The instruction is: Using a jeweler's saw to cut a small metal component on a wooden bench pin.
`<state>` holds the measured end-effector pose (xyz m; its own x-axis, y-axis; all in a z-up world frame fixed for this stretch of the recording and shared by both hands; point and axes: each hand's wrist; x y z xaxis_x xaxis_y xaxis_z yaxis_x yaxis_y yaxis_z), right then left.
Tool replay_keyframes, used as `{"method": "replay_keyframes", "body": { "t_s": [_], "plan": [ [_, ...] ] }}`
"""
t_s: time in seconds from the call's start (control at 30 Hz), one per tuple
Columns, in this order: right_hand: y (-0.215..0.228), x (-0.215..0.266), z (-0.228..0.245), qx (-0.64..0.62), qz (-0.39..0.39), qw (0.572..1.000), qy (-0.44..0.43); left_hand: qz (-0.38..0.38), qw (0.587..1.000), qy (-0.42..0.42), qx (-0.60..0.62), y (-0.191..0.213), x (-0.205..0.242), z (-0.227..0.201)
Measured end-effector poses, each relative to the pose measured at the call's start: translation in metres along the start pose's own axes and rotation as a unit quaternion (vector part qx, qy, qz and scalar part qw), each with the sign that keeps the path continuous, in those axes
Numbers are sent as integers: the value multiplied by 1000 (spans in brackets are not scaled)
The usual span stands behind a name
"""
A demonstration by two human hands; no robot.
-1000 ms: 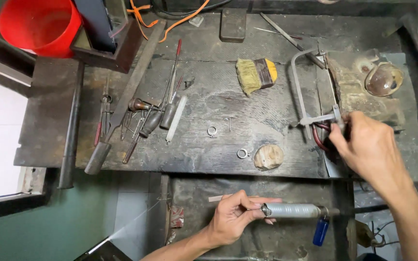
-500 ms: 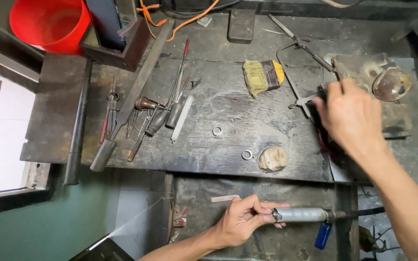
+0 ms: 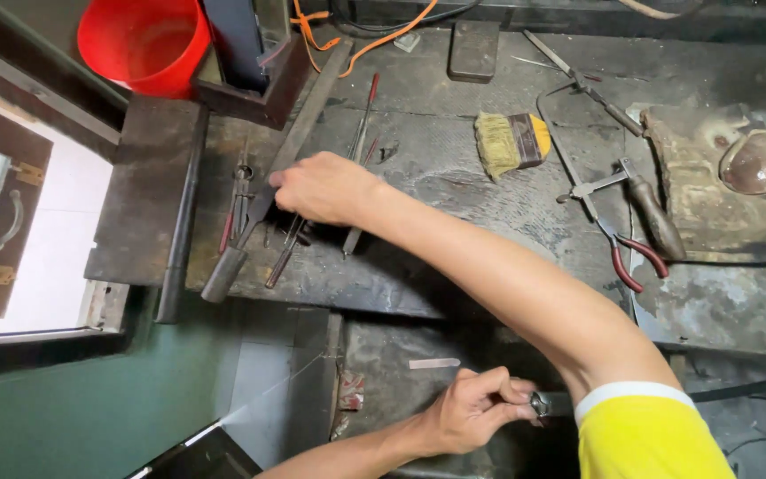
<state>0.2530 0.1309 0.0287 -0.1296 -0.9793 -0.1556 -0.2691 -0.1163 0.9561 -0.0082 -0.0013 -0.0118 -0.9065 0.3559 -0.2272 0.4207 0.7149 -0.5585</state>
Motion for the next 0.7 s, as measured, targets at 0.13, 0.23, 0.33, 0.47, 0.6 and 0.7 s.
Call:
{"method": "replay_keyframes", "body": {
  "t_s": [0.13, 0.23, 0.33, 0.47, 0.6, 0.7],
  "plan": [
    [-5, -15, -6, -38, 66, 997, -1, -30, 995, 10, -96, 6, 6, 9],
    [-15, -11, -4, -4, 34, 999, 10, -24, 995, 13, -92, 4, 5, 5],
    [-13, -4, -6, 9, 15, 999, 30, -17, 996, 11, -90, 4, 4, 5],
    [-11, 12, -5, 64, -72, 992, 77, -7, 999, 1, -51, 1, 0, 0],
    [36, 40, -8, -98, -76, 992, -13, 0, 1000, 5, -10, -3, -7, -17],
    [83, 87, -2, -283, -109, 946, -113, -20, 999, 10, 35, -1, -5, -9]
  ]
}}
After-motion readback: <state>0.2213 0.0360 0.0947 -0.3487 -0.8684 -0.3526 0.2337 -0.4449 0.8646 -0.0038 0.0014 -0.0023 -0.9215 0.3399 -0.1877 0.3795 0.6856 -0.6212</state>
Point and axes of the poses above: each hand's wrist, its own x-axis away from the middle knuckle, its own y-axis out of the back of the hand, z = x × y, and after that the axes turned 15 degrees about x, right-handed
